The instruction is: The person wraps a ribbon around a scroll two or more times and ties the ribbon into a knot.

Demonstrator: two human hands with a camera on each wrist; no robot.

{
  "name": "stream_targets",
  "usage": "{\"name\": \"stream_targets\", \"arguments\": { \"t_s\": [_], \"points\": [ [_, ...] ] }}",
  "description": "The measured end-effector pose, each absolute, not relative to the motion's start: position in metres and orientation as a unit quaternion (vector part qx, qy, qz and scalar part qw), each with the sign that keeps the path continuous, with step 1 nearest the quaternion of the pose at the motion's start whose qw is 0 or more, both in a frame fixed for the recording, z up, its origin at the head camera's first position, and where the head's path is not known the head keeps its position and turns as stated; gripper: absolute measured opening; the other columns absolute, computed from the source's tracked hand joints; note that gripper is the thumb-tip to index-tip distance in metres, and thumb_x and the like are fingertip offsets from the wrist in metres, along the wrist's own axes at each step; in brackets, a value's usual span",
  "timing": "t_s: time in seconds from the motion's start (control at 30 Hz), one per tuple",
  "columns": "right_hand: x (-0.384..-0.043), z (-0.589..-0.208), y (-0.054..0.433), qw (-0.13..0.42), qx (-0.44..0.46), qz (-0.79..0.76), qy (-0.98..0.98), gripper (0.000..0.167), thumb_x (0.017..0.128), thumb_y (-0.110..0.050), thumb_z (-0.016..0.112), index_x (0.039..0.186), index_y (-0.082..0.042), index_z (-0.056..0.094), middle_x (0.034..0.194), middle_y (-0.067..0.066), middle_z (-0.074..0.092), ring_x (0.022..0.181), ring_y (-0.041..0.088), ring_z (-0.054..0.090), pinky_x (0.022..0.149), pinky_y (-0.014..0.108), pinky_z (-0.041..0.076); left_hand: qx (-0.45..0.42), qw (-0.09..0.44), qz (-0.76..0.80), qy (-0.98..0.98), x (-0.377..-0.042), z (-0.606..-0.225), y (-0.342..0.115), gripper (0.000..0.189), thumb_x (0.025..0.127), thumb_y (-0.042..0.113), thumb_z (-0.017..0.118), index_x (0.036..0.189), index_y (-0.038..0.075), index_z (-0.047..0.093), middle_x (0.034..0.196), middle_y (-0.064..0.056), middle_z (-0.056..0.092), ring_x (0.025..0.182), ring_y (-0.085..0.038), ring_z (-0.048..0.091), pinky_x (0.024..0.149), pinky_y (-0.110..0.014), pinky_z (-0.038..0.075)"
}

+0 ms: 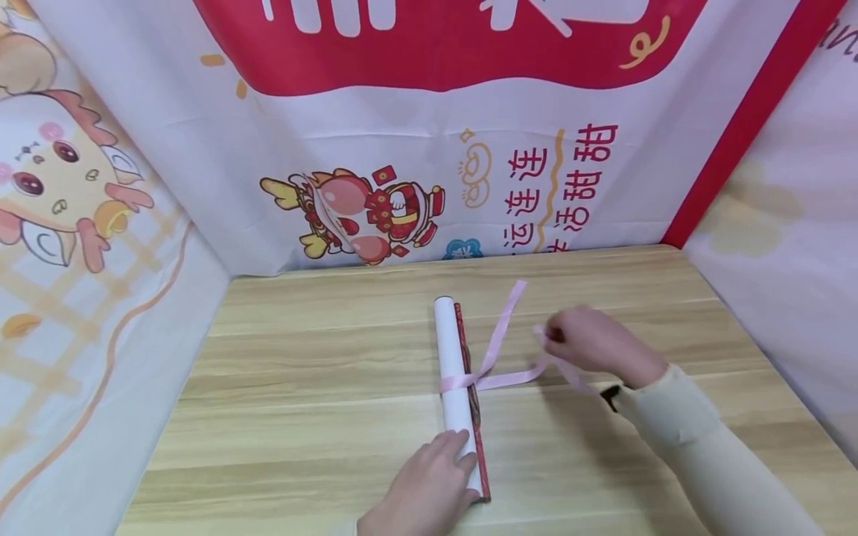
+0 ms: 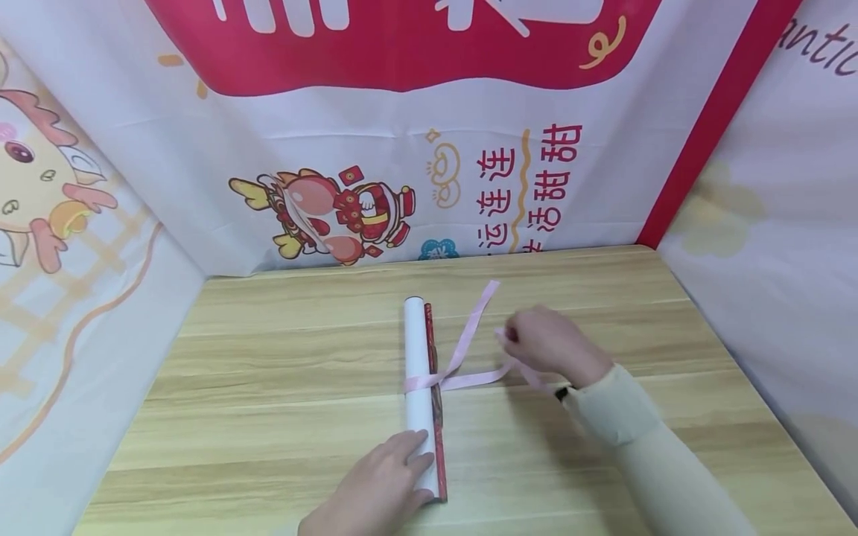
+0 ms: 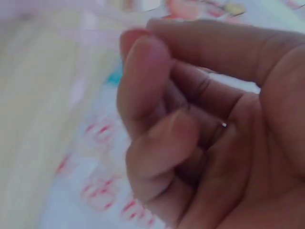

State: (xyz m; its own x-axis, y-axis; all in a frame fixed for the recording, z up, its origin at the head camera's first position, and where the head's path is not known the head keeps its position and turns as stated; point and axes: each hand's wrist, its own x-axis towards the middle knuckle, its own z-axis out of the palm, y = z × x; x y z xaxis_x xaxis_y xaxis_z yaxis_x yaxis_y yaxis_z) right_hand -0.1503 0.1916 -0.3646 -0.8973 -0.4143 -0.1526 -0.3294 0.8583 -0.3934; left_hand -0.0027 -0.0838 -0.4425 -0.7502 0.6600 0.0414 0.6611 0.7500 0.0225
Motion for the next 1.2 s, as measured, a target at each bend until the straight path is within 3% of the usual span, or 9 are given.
{"name": "stream_targets", "arguments": {
  "t_s": [0.2,0.4,0.67,0.83,1.07,1.2],
  "points": [
    [-0.172,-0.331,0.110,0.131,-0.226,-0.319,0.911,0.015,0.102,-0.019,0.069,0.095,-0.007,0.074,0.077,0.003,0.070,0.065,0.015,0.067,0.059,0.030,0.054,-0.353,0.020,-0.014,-0.935,-0.002,-0.441,-0.085,0.045,0.093,0.050,0.077,0.122,0.016,0.078,0.138,-0.008,0.068,0.124,-0.021,0.066,0.100,-0.029,0.058],
    [-0.184,-0.324,0.041,0.164,-0.199,-0.417,0.872,0.011,0.101,-0.018,0.070,0.103,-0.008,0.075,0.086,0.006,0.075,0.072,0.016,0.073,0.066,0.029,0.061,-0.368,0.034,-0.002,-0.929,-0.003,-0.442,-0.084,0.045,0.093,0.052,0.076,0.121,0.017,0.078,0.135,-0.006,0.069,0.124,-0.018,0.066,0.102,-0.026,0.056],
    [-0.195,-0.344,-0.012,0.251,-0.245,-0.391,0.851,0.033,0.106,-0.022,0.065,0.135,-0.006,0.067,0.117,0.009,0.076,0.100,0.019,0.074,0.089,0.034,0.062,-0.376,0.058,0.017,-0.925,-0.003,-0.446,-0.088,0.044,0.090,0.054,0.079,0.116,0.018,0.079,0.131,-0.002,0.069,0.120,-0.015,0.066,0.097,-0.023,0.057],
    [-0.201,-0.355,0.009,0.245,-0.265,-0.405,0.840,0.033,0.107,-0.022,0.062,0.136,-0.008,0.067,0.123,0.010,0.074,0.107,0.021,0.073,0.093,0.038,0.061,-0.370,0.059,0.025,-0.927,-0.002,-0.446,-0.089,0.045,0.091,0.054,0.077,0.118,0.019,0.079,0.133,-0.003,0.069,0.121,-0.016,0.066,0.098,-0.024,0.057],
    [-0.223,-0.389,0.096,0.132,-0.202,-0.335,0.911,0.029,0.105,-0.015,0.061,0.128,0.001,0.069,0.116,0.018,0.074,0.102,0.028,0.072,0.088,0.041,0.060,-0.353,0.012,0.000,-0.936,-0.002,-0.444,-0.085,0.048,0.093,0.052,0.075,0.125,0.017,0.077,0.138,-0.006,0.068,0.127,-0.020,0.065,0.102,-0.028,0.057],
    [-0.224,-0.417,0.137,0.093,-0.149,-0.239,0.955,0.029,0.102,-0.010,0.062,0.128,0.002,0.070,0.125,0.022,0.072,0.115,0.037,0.068,0.102,0.052,0.056,-0.344,-0.007,-0.005,-0.939,-0.002,-0.443,-0.085,0.047,0.093,0.051,0.076,0.126,0.018,0.077,0.140,-0.006,0.067,0.127,-0.020,0.065,0.100,-0.029,0.058]
  ]
}}
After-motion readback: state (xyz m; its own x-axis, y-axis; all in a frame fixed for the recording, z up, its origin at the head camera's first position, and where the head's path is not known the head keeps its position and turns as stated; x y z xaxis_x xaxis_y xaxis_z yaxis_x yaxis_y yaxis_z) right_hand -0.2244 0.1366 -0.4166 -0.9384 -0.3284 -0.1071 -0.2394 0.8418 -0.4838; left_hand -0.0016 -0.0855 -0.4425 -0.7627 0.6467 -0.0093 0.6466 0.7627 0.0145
